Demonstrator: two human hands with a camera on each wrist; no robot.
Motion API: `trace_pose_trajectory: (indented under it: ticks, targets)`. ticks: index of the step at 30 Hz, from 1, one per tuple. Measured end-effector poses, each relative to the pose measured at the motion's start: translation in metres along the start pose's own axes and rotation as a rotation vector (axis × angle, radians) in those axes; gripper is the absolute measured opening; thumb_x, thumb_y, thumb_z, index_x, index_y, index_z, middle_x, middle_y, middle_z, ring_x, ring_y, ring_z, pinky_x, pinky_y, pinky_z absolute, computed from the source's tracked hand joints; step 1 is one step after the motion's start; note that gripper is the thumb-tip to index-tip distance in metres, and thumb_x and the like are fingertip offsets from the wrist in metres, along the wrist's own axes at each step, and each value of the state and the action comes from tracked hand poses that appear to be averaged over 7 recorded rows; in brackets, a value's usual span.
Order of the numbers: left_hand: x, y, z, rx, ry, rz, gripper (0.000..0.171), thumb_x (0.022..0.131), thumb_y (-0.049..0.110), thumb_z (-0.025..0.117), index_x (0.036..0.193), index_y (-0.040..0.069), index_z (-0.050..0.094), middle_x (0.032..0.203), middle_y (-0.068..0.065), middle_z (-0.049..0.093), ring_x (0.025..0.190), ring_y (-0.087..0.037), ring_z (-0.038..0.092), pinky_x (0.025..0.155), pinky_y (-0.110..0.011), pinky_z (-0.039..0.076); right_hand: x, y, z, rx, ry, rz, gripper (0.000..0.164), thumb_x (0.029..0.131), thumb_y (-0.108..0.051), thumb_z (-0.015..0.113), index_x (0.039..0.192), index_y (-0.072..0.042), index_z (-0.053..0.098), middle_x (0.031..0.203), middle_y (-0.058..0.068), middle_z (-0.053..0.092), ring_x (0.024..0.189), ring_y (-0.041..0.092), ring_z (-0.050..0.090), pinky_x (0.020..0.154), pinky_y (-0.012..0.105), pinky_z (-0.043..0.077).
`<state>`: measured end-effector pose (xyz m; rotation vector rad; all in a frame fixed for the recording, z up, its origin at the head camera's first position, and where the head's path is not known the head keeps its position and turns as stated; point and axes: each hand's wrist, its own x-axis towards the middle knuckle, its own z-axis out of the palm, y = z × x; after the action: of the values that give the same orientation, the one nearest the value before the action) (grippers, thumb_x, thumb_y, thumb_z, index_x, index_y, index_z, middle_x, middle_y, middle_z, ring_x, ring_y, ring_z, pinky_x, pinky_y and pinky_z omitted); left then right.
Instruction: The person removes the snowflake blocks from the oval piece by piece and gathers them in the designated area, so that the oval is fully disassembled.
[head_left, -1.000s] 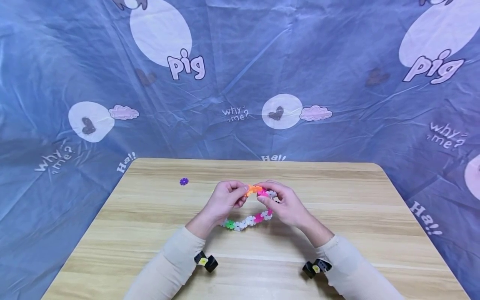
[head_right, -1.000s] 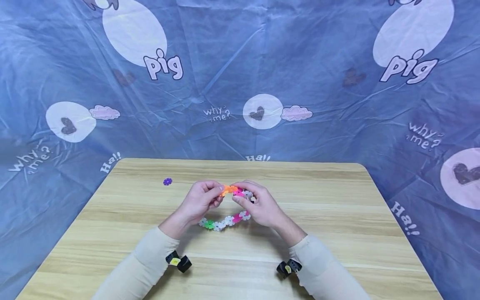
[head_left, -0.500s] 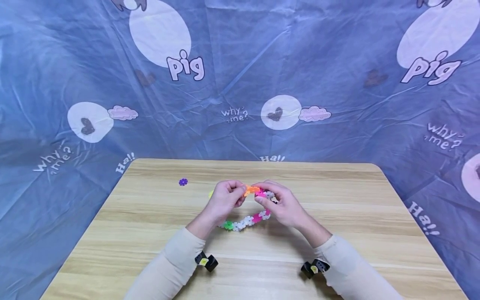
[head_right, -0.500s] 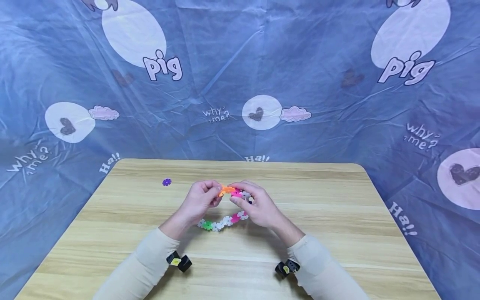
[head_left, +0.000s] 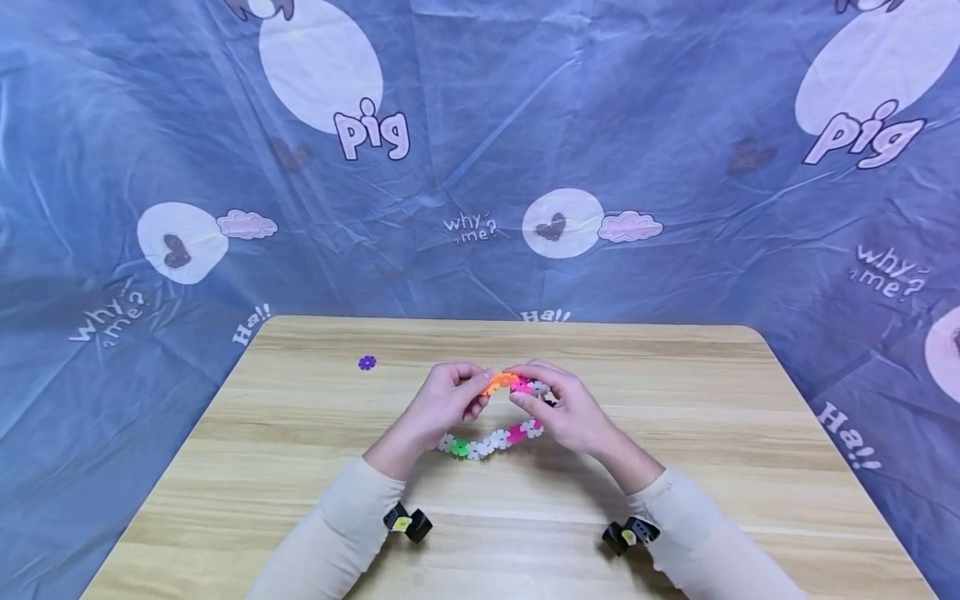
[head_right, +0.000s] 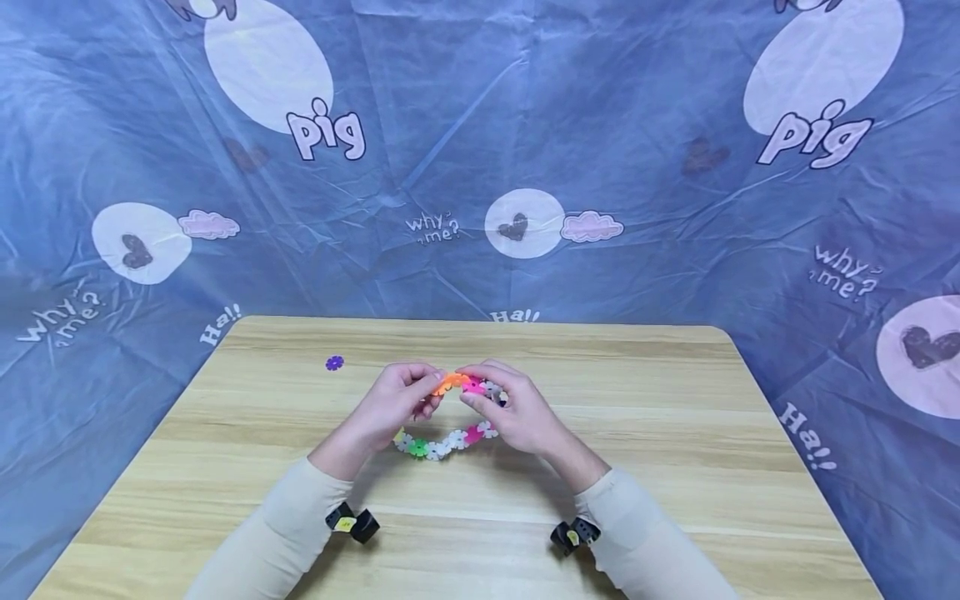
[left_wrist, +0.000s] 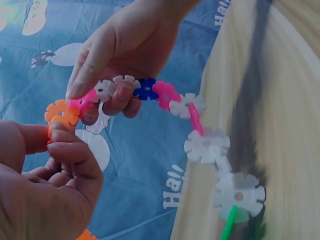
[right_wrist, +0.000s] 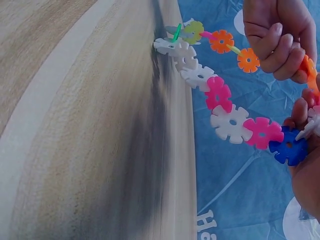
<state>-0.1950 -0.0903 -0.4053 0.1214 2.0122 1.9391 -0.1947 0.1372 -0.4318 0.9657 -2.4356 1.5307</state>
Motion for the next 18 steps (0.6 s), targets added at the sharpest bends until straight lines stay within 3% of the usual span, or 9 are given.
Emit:
trace_pose_trajectory:
  ticks: [11,18]
  targets:
    - [0.0014,-0.0008,0.0003,-0.086,0.022,-0.014,0.017,0.109,0.01,0.061,0.109,-0.004,0.07,0.069,0.003,0.06,0.056,-0.006,0.047,0.049,-0.017,0.039,0.0007,-0.0001,0.0002,0.008,-0.011,0.002,0.033,0.103,-0.008,0.071,0.136,-0.006,0.071,0.118,0.007,0.076,0.1,0.01,0.068,0.09,0.03,0.059]
    - [0.0005,-0.001,0.0006,-0.035,0.04,0.022,0.021,0.11,0.01,0.06,0.111,-0.009,0.07,0.069,0.002,0.058,0.055,-0.007,0.045,0.048,-0.018,0.036,0.0016,0.0008,0.001,0.013,-0.006,0.017,0.033,0.104,-0.009,0.071,0.137,-0.006,0.071,0.12,0.009,0.076,0.103,0.011,0.069,0.094,0.031,0.059]
